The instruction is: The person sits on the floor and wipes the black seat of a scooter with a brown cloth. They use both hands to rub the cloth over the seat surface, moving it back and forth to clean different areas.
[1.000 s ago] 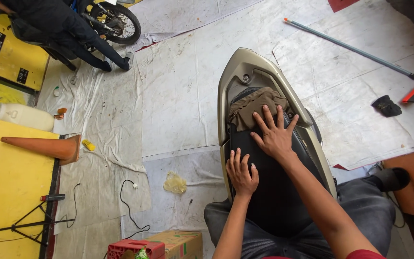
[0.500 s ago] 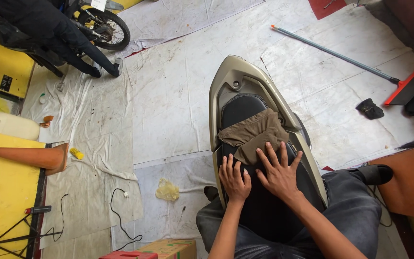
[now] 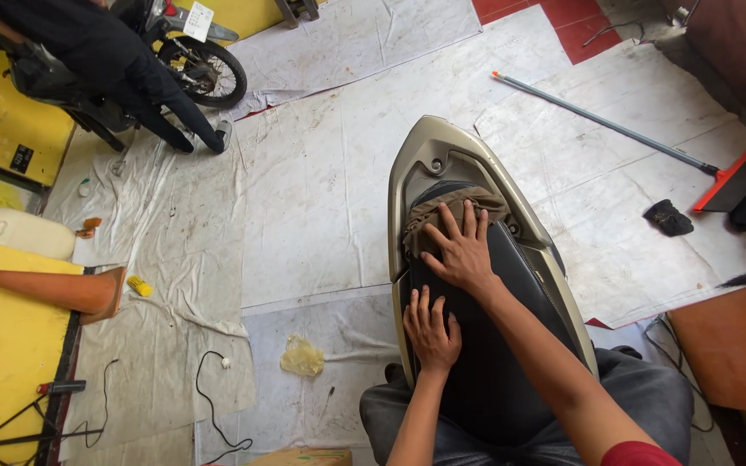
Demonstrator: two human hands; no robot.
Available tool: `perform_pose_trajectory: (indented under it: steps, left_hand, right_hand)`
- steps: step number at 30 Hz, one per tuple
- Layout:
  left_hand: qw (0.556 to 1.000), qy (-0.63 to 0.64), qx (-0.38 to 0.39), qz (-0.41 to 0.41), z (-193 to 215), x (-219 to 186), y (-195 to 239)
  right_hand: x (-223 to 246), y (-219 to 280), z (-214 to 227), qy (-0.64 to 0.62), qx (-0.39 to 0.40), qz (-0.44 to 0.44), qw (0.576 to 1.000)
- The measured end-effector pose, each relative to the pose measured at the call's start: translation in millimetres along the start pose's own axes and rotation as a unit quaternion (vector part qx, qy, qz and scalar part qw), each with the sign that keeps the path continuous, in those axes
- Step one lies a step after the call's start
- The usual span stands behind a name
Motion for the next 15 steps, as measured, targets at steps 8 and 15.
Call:
perform_pose_trajectory:
  steps: [8,15]
  left_hand:
    - [1.0,0.011,-0.006,-0.003,-4.3,0.2,-0.6]
    - [1.0,0.016,-0.023,-0.006,-1.1,-4.3,3.5]
  right_hand:
    - [-12.2,73.4,4.1,-0.006,-0.018,-0.004,1.0]
    - [-31.6,120.9,7.8,0.008,0.004,-0.038,0.999]
Point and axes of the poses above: each hand's wrist, its own y-axis away from the middle knuckle, its own z-axis out of the back of the hand, x = y × z, the point moved 4 cm from there along -y, towards the middle knuckle, and after that the axes turned 13 degrees about -z, right-handed, at the moved point
